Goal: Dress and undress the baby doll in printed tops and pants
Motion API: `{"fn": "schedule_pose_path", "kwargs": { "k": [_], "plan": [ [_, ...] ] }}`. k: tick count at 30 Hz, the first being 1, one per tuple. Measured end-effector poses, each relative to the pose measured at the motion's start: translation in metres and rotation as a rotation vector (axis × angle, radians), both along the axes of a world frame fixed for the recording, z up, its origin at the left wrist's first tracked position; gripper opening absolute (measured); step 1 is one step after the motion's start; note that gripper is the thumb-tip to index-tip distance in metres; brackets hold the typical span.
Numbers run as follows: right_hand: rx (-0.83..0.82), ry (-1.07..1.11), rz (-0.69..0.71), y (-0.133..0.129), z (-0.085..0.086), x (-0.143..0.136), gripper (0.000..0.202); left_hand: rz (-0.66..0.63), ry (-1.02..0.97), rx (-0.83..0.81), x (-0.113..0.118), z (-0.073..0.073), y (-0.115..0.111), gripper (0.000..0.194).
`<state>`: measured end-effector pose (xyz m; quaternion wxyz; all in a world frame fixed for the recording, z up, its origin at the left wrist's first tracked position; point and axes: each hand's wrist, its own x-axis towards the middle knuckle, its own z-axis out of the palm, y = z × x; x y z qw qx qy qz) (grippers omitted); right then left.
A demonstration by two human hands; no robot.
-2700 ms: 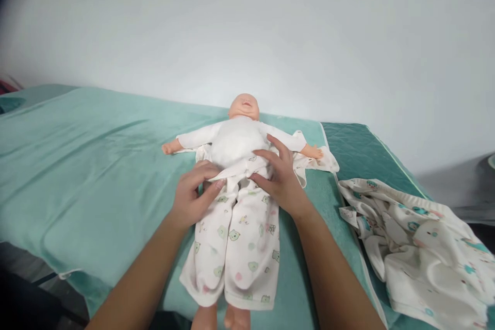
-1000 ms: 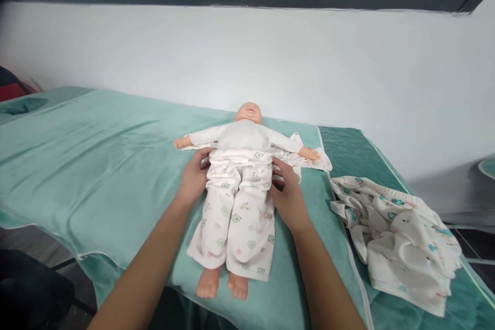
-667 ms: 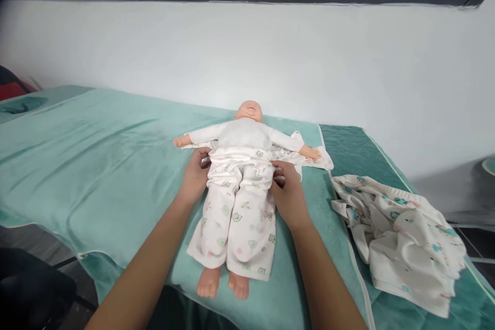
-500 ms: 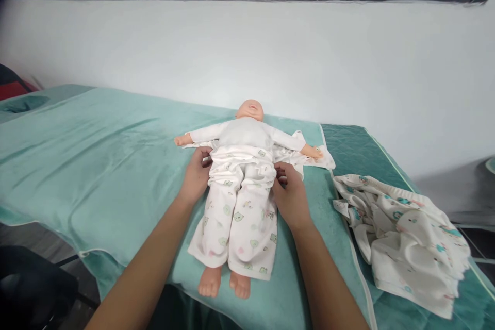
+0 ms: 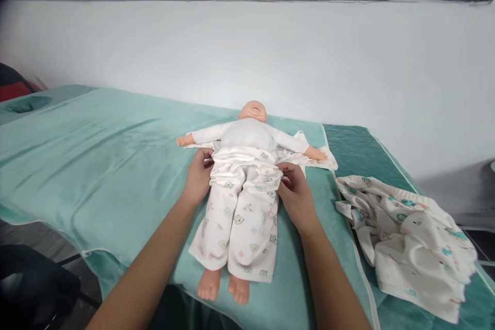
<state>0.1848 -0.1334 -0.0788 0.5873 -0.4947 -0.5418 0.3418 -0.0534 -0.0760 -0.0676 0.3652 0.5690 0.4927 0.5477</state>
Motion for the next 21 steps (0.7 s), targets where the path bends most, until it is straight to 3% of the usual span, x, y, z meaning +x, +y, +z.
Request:
{"fn": "schedule_pose_path", "kwargs": {
  "k": [8,21],
  "plan": [
    [-0.142,0.072,0.083,-0.0009,0.0030,0.0029,0.056,0.013,-0.005,-0.010,0.0004,-0.0014,-0.0001,0.013],
    [-0.132,-0.144,0.029,0.0031,-0.0001,0.0025,0.019,-0.007,0.060,0.003,-0.0013,-0.0023,0.0003,0.009]
  ]
}}
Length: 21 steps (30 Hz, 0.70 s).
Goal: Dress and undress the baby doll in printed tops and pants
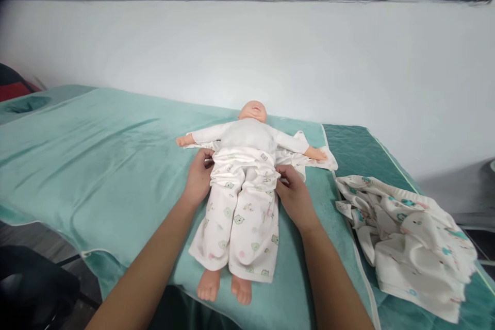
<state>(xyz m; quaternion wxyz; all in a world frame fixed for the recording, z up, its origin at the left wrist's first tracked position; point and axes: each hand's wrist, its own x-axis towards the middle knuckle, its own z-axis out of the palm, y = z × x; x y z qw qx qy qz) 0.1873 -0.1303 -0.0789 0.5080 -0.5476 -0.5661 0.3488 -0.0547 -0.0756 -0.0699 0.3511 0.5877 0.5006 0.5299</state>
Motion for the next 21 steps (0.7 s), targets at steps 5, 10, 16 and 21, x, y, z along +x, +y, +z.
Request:
{"fn": "schedule_pose_path", "kwargs": {
  "k": [5,10,16,21],
  "plan": [
    [0.027,-0.094,-0.024,-0.0024,0.0050,-0.0047,0.010,0.002,0.021,-0.003,0.0001,0.0013,-0.0011,0.007],
    [0.119,-0.185,-0.128,-0.0054,0.0045,-0.0090,0.020,0.015,0.018,0.013,0.0012,0.0023,-0.0022,0.006],
    [0.163,-0.187,-0.104,-0.0041,0.0033,-0.0083,0.016,0.024,0.015,0.005,0.0009,0.0005,-0.0004,0.007],
    [0.226,-0.142,-0.046,-0.0039,0.0049,-0.0056,0.011,0.030,0.017,0.008,0.0002,0.0005,-0.0007,0.008]
  ]
}}
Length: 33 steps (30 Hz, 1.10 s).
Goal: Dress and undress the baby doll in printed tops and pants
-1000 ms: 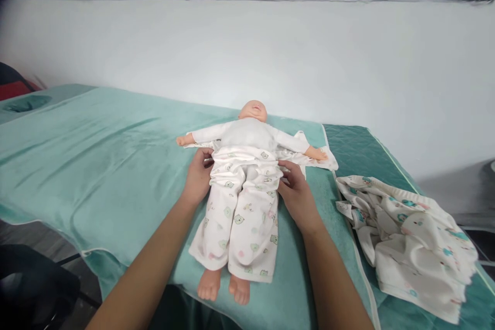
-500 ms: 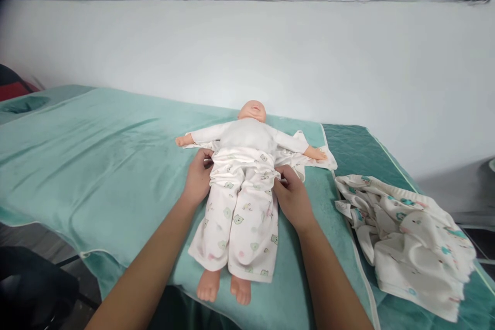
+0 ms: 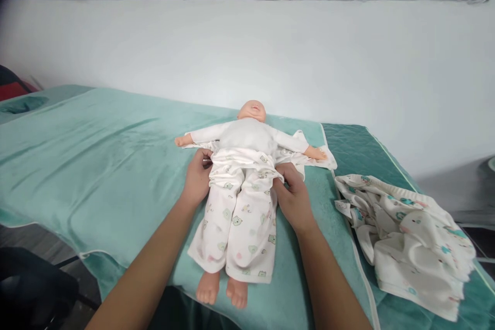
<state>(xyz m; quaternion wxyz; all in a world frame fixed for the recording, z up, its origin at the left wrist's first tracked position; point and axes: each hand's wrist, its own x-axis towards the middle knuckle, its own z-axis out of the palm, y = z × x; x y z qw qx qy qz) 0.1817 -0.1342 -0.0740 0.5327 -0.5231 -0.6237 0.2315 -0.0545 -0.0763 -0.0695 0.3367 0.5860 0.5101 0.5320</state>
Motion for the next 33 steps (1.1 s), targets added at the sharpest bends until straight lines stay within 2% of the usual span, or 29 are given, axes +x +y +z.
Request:
{"fn": "schedule_pose_path", "kwargs": {
  "k": [7,11,15,17,22,27,33],
  "plan": [
    [0.019,0.083,0.161,-0.004,0.004,0.003,0.017,0.020,-0.002,-0.006,0.000,0.002,-0.001,0.006],
    [-0.015,0.085,0.231,-0.003,0.000,0.004,0.013,0.031,-0.010,0.006,0.000,0.001,0.000,0.006],
    [-0.056,0.139,0.281,-0.002,-0.005,0.004,0.027,0.046,0.016,0.044,0.000,-0.001,0.002,0.005],
    [-0.079,0.159,0.259,0.000,-0.008,0.003,0.032,0.048,0.050,0.060,0.001,-0.002,0.004,0.007],
    [-0.093,0.153,0.061,0.013,-0.014,0.003,0.045,0.051,0.209,0.161,0.007,0.001,0.017,0.012],
    [-0.170,0.093,-0.009,0.018,-0.012,-0.001,0.020,0.079,0.306,0.214,0.011,0.002,0.029,0.013],
    [-0.161,-0.025,-0.056,0.013,-0.008,-0.005,0.007,0.028,0.200,0.212,0.005,0.003,0.018,0.013]
  ]
}}
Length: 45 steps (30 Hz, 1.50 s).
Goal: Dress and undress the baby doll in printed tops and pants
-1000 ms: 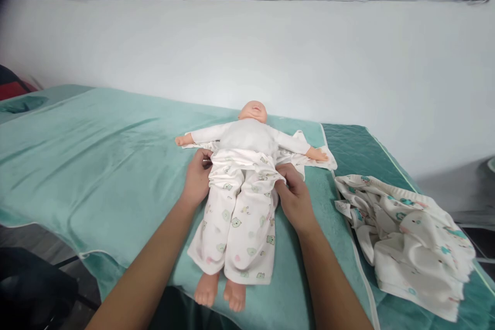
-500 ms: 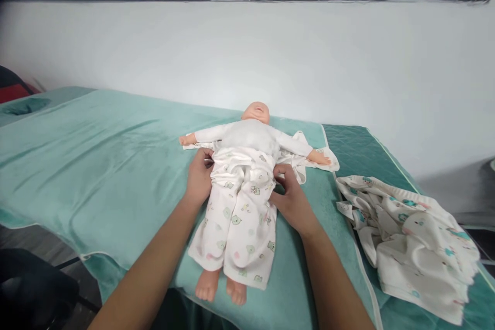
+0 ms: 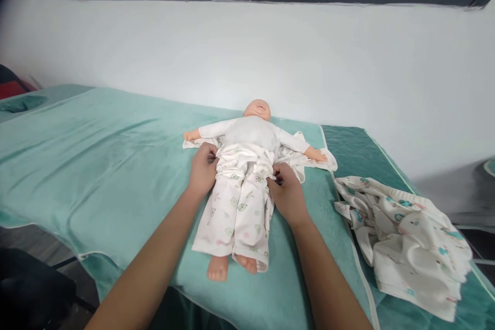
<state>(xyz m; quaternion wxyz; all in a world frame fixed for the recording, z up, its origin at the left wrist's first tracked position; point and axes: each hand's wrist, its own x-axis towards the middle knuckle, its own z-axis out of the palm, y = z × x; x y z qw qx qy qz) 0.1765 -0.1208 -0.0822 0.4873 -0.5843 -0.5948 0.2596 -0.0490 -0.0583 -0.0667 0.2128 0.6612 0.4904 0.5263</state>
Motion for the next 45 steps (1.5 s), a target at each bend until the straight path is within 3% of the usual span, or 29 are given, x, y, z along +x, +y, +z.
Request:
{"fn": "schedule_pose_path", "kwargs": {
  "k": [6,9,16,22,26,36,42,45],
  "plan": [
    [0.042,-0.086,-0.042,-0.001,-0.001,0.001,0.004,-0.176,0.010,0.057,-0.016,0.001,-0.038,0.020],
    [0.054,-0.092,-0.057,-0.001,-0.002,0.002,0.003,-0.204,0.043,0.035,-0.019,-0.002,-0.048,0.022],
    [0.152,-0.081,-0.018,-0.009,0.004,0.002,0.006,-0.183,0.190,0.081,-0.012,-0.004,-0.040,0.024],
    [0.201,-0.038,0.122,-0.042,0.010,-0.002,0.017,-0.103,0.260,0.070,-0.009,-0.006,-0.038,0.024],
    [0.184,-0.080,0.173,-0.055,0.006,-0.005,0.017,-0.113,0.220,0.076,-0.010,-0.007,-0.038,0.024],
    [0.033,-0.045,0.087,-0.042,0.001,-0.007,0.011,-0.179,0.023,0.078,-0.010,-0.006,-0.031,0.021],
    [0.054,-0.050,0.018,-0.040,-0.004,-0.005,0.004,-0.268,0.016,-0.009,-0.018,-0.003,-0.070,0.019],
    [0.119,0.003,-0.007,-0.035,-0.007,-0.005,0.013,-0.265,0.054,-0.049,-0.021,-0.006,-0.088,0.019]
  ]
}}
